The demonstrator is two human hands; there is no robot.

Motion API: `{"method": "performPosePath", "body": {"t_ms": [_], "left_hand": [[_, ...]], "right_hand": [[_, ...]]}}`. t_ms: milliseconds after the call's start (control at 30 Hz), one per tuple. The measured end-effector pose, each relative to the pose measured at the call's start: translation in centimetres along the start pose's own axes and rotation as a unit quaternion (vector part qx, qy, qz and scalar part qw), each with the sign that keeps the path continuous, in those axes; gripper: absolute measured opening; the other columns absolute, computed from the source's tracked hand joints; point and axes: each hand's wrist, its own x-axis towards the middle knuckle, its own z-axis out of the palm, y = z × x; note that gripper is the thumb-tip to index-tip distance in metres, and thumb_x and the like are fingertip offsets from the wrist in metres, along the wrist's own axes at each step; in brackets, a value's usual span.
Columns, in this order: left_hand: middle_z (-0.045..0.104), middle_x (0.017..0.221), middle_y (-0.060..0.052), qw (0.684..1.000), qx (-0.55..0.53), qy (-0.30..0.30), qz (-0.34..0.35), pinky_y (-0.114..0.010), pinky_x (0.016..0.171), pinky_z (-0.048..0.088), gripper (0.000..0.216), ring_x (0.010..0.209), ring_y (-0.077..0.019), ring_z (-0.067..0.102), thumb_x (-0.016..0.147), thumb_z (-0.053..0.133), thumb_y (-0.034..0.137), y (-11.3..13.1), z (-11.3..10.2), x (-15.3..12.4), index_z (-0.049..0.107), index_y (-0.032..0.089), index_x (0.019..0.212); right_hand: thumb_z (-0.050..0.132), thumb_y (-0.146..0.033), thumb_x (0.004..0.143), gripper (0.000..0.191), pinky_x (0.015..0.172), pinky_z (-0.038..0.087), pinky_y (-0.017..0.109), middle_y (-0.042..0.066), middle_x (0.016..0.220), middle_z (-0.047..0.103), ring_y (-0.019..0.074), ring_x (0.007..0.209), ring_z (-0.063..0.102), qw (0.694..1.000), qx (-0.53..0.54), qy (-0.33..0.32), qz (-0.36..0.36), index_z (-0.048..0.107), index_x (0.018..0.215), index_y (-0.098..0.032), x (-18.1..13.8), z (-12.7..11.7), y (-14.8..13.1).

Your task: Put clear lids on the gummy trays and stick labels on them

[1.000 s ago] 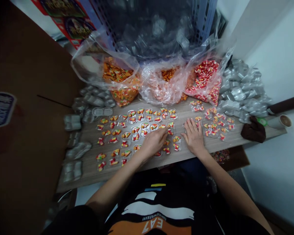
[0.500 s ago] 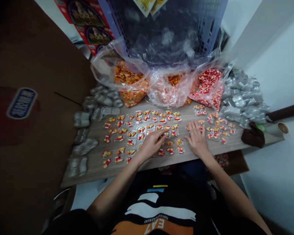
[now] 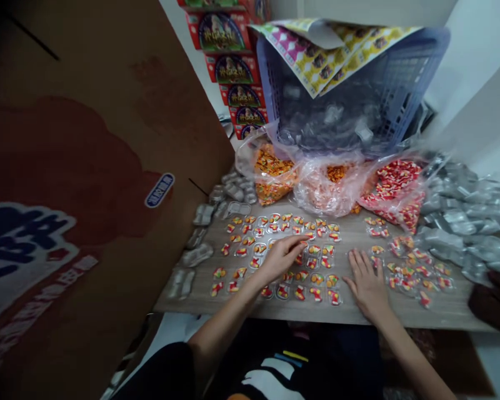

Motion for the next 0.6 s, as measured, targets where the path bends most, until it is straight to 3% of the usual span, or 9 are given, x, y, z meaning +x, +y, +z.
{"method": "performPosePath", "body": {"t_ms": [100, 233, 367, 433, 600], "left_hand": [[0.076, 0.115, -0.004, 1.000, 0.019, -0.010, 0.008, -0.031, 0.096, 0.051, 0.032, 0.106, -0.0184, 0.069, 0.097, 0.051, 0.025, 0.9, -0.1, 1.0, 0.070, 0.021, 0.123], [0.077, 0.112, -0.004, 0.998, 0.040, -0.020, 0.042, -0.031, 0.093, 0.052, 0.032, 0.103, -0.0185, 0.069, 0.096, 0.051, 0.024, 2.1, -1.1, 3.6, 0.070, 0.021, 0.122], [0.077, 0.103, -0.005, 0.995, 0.070, -0.007, 0.066, -0.032, 0.086, 0.053, 0.032, 0.092, -0.0184, 0.070, 0.096, 0.053, 0.026, 3.3, -3.7, 8.4, 0.071, 0.019, 0.121], [0.077, 0.103, -0.007, 0.994, 0.077, 0.033, 0.073, -0.031, 0.086, 0.052, 0.031, 0.090, -0.0180, 0.069, 0.095, 0.053, 0.024, 3.7, -5.1, 11.2, 0.071, 0.017, 0.119], [0.077, 0.100, -0.007, 0.990, 0.101, 0.057, 0.082, -0.030, 0.087, 0.052, 0.031, 0.092, -0.0183, 0.069, 0.094, 0.053, 0.022, 4.5, -6.7, 17.4, 0.072, 0.015, 0.118]], "right_hand": [[0.040, -0.032, 0.101, 0.050, 0.112, 0.032, 0.056, 0.013, 0.146, 0.058, 0.0315, 0.125, 0.053, 0.999, -0.010, 0.004, 0.033, 0.045, 0.149, -0.017, 1.7, -0.6, -0.1], [0.046, -0.016, 0.091, 0.048, 0.091, 0.046, 0.047, 0.013, 0.138, 0.062, 0.0300, 0.105, 0.056, 0.995, -0.033, 0.006, 0.098, 0.057, 0.138, -0.018, 3.9, -0.8, -1.1], [0.049, -0.013, 0.086, 0.047, 0.089, 0.048, 0.044, 0.011, 0.132, 0.064, 0.0284, 0.103, 0.055, 0.993, 0.008, 0.033, 0.109, 0.062, 0.131, -0.019, 4.7, -1.2, -1.2], [0.048, -0.015, 0.088, 0.045, 0.092, 0.048, 0.044, 0.011, 0.133, 0.063, 0.0287, 0.106, 0.055, 0.991, 0.022, 0.063, 0.118, 0.062, 0.131, -0.018, 4.4, -1.8, -0.5], [0.049, -0.024, 0.093, 0.042, 0.091, 0.047, 0.049, 0.018, 0.135, 0.061, 0.0338, 0.110, 0.055, 0.973, -0.030, 0.128, 0.192, 0.064, 0.130, -0.013, 1.9, -2.5, 1.9]]}}
